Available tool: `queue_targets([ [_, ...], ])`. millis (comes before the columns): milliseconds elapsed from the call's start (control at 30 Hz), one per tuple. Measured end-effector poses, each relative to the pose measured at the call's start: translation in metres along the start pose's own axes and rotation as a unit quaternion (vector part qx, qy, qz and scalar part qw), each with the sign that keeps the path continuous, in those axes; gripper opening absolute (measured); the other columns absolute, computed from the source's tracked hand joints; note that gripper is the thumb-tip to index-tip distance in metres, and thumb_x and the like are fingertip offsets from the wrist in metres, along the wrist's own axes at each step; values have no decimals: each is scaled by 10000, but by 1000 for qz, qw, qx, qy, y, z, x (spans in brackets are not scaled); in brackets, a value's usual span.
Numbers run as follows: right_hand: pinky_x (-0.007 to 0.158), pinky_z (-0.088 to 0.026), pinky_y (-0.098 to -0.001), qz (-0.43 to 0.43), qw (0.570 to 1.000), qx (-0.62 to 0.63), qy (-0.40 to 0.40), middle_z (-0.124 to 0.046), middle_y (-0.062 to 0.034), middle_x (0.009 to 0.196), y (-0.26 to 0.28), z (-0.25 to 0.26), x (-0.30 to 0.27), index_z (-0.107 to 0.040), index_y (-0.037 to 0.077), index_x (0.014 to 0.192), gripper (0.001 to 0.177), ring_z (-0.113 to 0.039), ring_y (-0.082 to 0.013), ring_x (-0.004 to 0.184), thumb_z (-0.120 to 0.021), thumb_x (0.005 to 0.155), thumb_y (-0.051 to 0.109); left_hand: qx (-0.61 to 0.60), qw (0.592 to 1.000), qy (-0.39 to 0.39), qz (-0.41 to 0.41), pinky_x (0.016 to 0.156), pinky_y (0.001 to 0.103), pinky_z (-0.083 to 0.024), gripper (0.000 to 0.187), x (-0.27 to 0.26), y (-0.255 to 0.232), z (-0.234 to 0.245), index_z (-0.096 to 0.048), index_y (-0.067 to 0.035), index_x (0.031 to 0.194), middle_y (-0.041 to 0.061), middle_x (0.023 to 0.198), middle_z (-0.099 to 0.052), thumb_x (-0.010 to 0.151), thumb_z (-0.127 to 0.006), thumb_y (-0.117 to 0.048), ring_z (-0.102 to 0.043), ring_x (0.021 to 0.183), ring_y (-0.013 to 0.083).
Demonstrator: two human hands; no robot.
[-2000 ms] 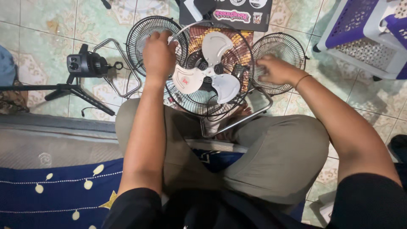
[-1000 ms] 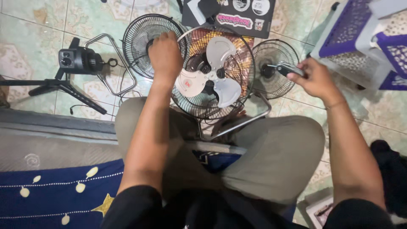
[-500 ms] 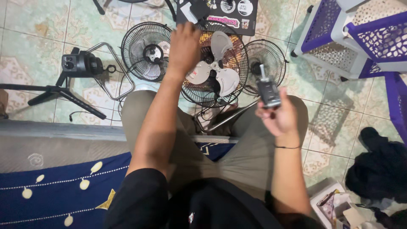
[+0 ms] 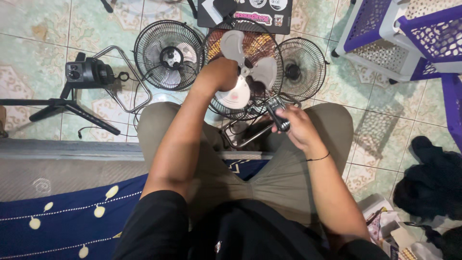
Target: The person assembles a small electric fan by attaching the front grille, inserting the fan blades, and securing the rear housing. They then attach the assembled fan head to the metal stand and tighten the central nut to complete the assembly.
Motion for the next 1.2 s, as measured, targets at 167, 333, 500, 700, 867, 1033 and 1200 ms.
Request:
queue_targets([
  [167, 600, -501, -263, 10, 991, -127, -44, -703, -40, 893, 5, 3, 3, -654, 4, 1063, 279, -612, -109, 657, -798, 831, 61, -67, 996, -66, -4, 723, 541, -536, 205, -11, -16, 34, -714, -20, 933, 264, 894, -697, 749, -637, -68, -683, 846, 456],
  [333, 638, -503, -244, 52, 987, -149, -30, -737, -25, 921, 19, -7, 1, -671, 4, 1100, 324, -611, -86, 702, -802, 807, 49, -45, 982, -164, -81, 806, 518, -533, 200, -13, -36, 66, -704, -33, 964, 182, 984, -727, 776, -666, -87, -686, 928, 404],
  [500, 634, -510, -241, 76, 985, -144, -54, -712, -8, 913, 27, -6, 0, -674, 9, 1158, 385, -616, -72, 724, -798, 796, 48, 28, 988, -114, -97, 923, 583, -469, 311, -7, -38, 42, -717, -82, 1032, 147, 1065, -725, 728, -666, -45, -641, 1110, 361],
  [700, 644, -503, -235, 95, 983, -146, -59, -714, -17, 910, 27, -2, 2, -676, -20, 1166, 374, -616, -74, 722, -812, 823, 44, 51, 995, -52, -64, 1075, 768, -168, 570, 5, -34, 13, -652, -24, 1174, 187, 985, -721, 607, -695, -66, -539, 1218, 434],
  [867, 616, -497, -223, 91, 982, -141, -86, -714, -4, 895, 24, 3, 3, -670, 1, 1206, 441, -614, -59, 699, -817, 795, 58, 71, 992, -68, -82, 1117, 780, -52, 652, 7, -41, 1, -592, 24, 1313, 202, 948, -720, 668, -661, -42, -552, 1207, 437],
  [1033, 610, -494, -220, 99, 981, -143, -91, -712, -6, 887, 26, 2, 2, -667, 2, 1206, 442, -615, -56, 696, -826, 798, 58, 89, 990, -70, -81, 1124, 778, -45, 557, 14, -41, -10, -602, 8, 1254, 204, 928, -721, 700, -643, -31, -563, 1202, 452],
  [1200, 609, -492, -223, 107, 979, -145, -92, -697, 2, 890, 27, 2, 3, -675, -7, 1193, 410, -594, -56, 681, -823, 816, 60, 41, 997, -64, -32, 1126, 774, -125, 423, 22, -30, -15, -563, 47, 1177, 251, 924, -707, 768, -632, -33, -627, 1108, 446],
])
Point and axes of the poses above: each hand's wrist, its own x-axis towards the middle knuckle, its own z-axis out of the back of the hand, y = z × x, the point moved 9 cm from there along x, towards the middle knuckle
